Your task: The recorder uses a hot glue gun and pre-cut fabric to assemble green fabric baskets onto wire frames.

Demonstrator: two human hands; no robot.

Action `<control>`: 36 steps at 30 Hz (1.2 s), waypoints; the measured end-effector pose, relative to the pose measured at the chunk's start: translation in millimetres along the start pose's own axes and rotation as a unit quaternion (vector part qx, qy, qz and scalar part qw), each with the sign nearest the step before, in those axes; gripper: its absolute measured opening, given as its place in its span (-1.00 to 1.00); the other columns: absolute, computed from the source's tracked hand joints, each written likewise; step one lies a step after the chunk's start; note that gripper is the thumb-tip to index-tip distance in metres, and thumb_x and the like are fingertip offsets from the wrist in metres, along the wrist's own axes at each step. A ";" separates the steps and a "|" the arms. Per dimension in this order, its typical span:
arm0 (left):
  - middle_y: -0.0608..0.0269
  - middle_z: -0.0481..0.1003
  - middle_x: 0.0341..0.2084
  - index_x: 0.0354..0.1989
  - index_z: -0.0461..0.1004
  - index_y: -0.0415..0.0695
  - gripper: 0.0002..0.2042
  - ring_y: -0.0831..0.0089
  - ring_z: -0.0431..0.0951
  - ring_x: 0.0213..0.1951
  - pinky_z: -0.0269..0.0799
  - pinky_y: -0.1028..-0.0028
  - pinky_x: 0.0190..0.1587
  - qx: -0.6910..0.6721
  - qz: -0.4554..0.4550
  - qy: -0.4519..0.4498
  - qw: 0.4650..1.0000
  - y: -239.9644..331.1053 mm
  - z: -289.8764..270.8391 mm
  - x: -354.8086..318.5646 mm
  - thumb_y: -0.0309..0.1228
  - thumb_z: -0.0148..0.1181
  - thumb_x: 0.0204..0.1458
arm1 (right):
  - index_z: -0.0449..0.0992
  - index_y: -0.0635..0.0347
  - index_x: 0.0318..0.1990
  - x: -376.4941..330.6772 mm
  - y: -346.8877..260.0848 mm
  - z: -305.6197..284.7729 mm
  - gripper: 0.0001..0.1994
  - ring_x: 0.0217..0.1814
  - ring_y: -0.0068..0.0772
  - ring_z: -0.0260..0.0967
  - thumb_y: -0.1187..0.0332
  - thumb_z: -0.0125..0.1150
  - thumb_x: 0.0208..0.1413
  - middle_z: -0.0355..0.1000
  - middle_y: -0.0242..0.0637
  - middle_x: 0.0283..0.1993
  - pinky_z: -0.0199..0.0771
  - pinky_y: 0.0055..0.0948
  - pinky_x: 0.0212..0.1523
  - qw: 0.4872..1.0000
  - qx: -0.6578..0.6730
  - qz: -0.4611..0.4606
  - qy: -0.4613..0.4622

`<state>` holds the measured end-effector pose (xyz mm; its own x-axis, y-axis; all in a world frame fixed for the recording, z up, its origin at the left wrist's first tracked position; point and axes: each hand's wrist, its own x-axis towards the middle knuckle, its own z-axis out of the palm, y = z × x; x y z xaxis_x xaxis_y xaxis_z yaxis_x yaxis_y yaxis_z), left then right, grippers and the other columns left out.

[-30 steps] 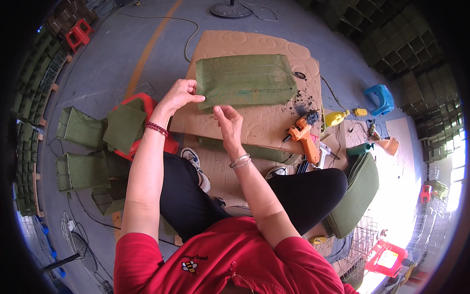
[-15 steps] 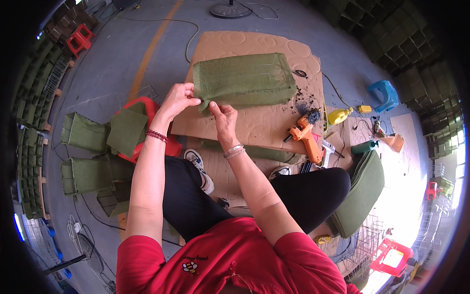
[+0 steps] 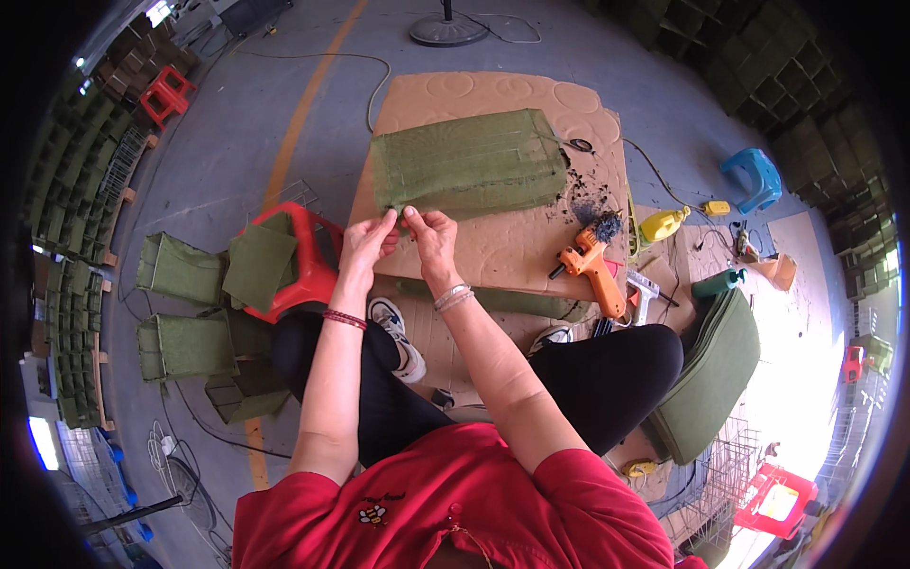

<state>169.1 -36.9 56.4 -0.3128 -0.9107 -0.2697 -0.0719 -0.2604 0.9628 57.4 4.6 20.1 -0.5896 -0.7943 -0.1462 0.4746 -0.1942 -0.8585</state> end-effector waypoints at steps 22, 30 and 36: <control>0.19 0.60 -0.23 0.03 0.42 -0.33 -0.61 0.56 0.57 -0.24 0.45 0.55 -0.15 0.040 0.208 0.000 0.977 1.6 4.2 12.9 -0.56 0.32 0.00 | 0.58 0.27 -0.49 3.4 6.2 1.8 -0.82 -0.57 -0.70 0.23 0.37 0.38 0.06 0.47 -0.44 -0.56 0.18 -0.60 -0.54 1.000 0.004 -0.030 -0.005; 0.51 0.31 -0.58 0.02 0.41 -0.35 -0.59 0.74 0.25 -0.51 0.14 0.67 -0.46 0.099 0.261 0.065 0.958 -5.9 6.0 20.3 -0.57 0.34 -0.02 | 0.59 0.25 -0.48 0.7 -7.1 -13.9 -0.77 -0.58 -0.71 0.22 0.27 0.44 0.00 0.45 -0.46 -0.58 0.15 -0.63 -0.55 0.999 0.001 0.022 -0.025; 0.37 0.35 -0.62 -0.01 0.42 -0.37 -0.57 0.64 0.33 -0.53 0.30 0.58 -0.42 0.121 0.254 0.079 0.956 -2.7 6.2 15.0 -0.54 0.39 -0.08 | 0.61 0.25 -0.46 3.4 -6.4 -8.2 -0.78 -0.58 -0.71 0.24 0.27 0.44 0.01 0.45 -0.47 -0.58 0.19 -0.61 -0.54 0.999 -0.008 0.029 -0.017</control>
<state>158.8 -47.9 49.9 -0.2207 -0.9418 0.2536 -0.1709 0.2934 0.9406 47.0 7.9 21.1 -0.5390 -0.8229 -0.1795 0.4964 -0.1382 -0.8570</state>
